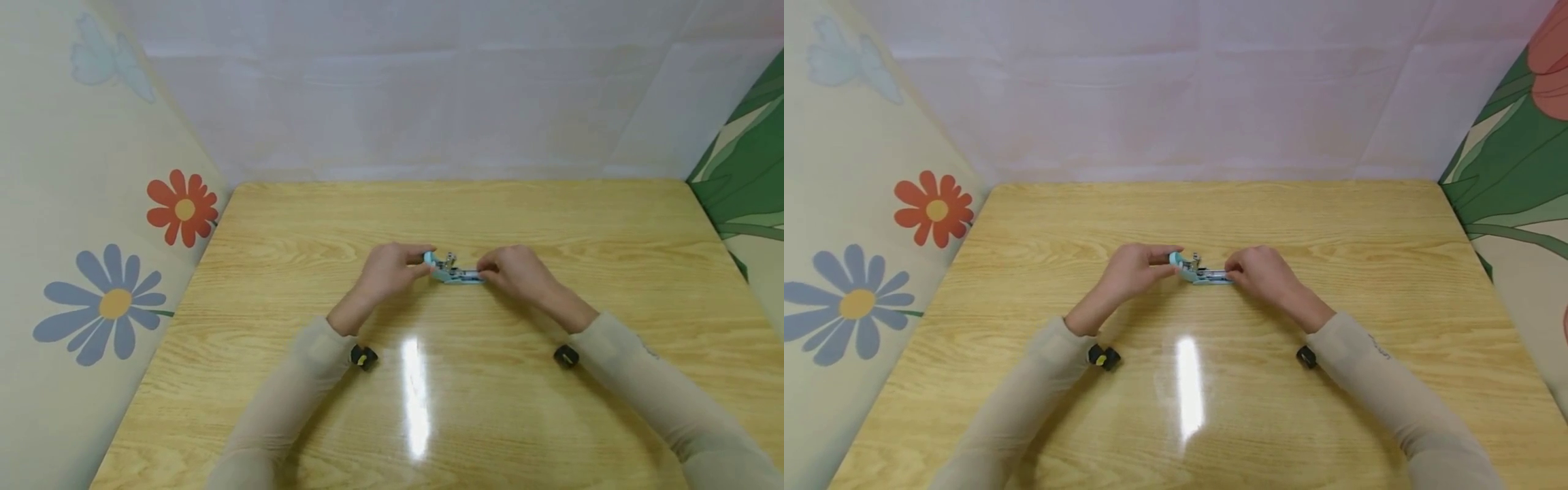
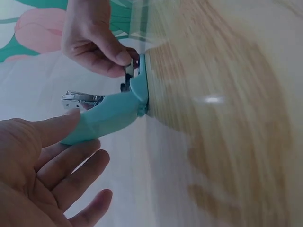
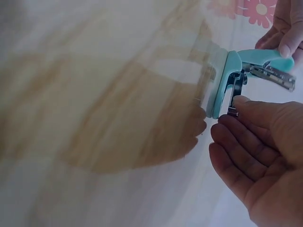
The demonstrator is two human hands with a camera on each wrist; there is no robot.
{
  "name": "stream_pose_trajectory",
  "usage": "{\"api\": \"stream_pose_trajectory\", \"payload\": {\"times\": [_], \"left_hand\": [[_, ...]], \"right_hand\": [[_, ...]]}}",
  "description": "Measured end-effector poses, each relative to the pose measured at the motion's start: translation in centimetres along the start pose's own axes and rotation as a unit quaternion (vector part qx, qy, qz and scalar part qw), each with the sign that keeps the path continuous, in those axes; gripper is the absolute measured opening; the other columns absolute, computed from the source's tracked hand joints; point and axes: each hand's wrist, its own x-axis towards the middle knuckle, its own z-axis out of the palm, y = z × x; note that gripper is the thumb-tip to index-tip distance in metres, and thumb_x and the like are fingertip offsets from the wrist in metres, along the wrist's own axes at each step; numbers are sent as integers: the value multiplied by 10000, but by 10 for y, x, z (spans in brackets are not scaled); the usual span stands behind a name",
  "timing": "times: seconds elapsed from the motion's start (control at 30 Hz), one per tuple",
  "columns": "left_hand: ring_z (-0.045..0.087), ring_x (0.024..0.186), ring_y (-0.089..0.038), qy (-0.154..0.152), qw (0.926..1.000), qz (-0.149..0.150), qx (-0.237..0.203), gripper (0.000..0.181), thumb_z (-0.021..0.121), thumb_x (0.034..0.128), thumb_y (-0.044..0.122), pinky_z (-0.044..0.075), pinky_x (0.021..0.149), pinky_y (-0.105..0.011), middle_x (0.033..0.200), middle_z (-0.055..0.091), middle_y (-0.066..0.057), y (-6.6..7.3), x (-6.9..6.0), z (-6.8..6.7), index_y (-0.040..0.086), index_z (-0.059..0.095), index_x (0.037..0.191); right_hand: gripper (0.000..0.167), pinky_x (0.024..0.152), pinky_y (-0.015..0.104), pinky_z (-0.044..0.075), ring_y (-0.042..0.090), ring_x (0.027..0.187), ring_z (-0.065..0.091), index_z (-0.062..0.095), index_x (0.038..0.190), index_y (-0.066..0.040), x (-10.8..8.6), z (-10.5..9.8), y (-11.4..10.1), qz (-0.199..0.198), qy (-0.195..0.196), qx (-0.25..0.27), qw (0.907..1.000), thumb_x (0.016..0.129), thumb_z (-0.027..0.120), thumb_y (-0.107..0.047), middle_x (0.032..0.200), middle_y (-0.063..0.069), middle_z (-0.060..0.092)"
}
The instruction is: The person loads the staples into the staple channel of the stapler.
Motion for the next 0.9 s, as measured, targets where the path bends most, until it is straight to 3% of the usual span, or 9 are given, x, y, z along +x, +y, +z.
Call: {"api": "stream_pose_trajectory", "payload": {"times": [0.1,0.2,0.33,0.47,0.63,0.73,0.9], "left_hand": [[748,1000,-176,165,9998,-8,83,445,715,944,393,387,570,-239,1173,761,-5,7,4,4,221,668,1352],[741,1039,-169,257,9994,103,191,437,731,923,411,484,663,-263,1166,762,20,15,10,11,229,692,1318],[743,1002,-155,307,9973,413,525,390,745,904,417,540,739,-296,1157,764,48,26,18,22,248,732,1256],[722,823,-128,377,9917,657,1042,346,749,896,417,498,617,-269,1143,771,53,34,22,30,278,753,1213],[539,599,-93,348,9866,819,1365,352,740,903,418,408,502,-220,1116,783,17,38,25,34,282,744,1228],[531,610,-103,216,9841,811,1568,360,729,913,417,444,515,-234,1142,775,-9,41,27,36,293,728,1251],[675,749,-162,-19,9760,760,2043,361,705,932,416,534,587,-300,1169,768,-23,49,29,39,324,707,1281]], "right_hand": [[139,858,450,580,276,908,743,798,992,-64,1,0,0,-33,2,23,10000,909,758,-168,987,109,794],[135,834,438,586,264,884,744,800,976,-63,1,1,2,-52,55,47,10000,906,764,-173,963,103,795],[138,785,422,598,256,851,747,798,974,-38,-1,1,4,-61,136,77,9999,898,772,-150,935,115,794],[160,795,427,604,278,874,752,787,1014,-24,-3,1,5,-59,78,138,9999,894,771,-129,961,137,790],[164,834,449,595,295,907,746,780,1028,-24,-7,-1,10,123,-21,225,9997,898,766,-124,990,145,786],[156,839,456,593,300,920,744,781,1020,-26,-8,-2,13,183,-38,297,9994,900,764,-124,993,143,786],[139,832,454,590,282,923,746,791,996,-47,-8,-1,13,161,31,277,9995,896,772,-142,967,110,793]]}}
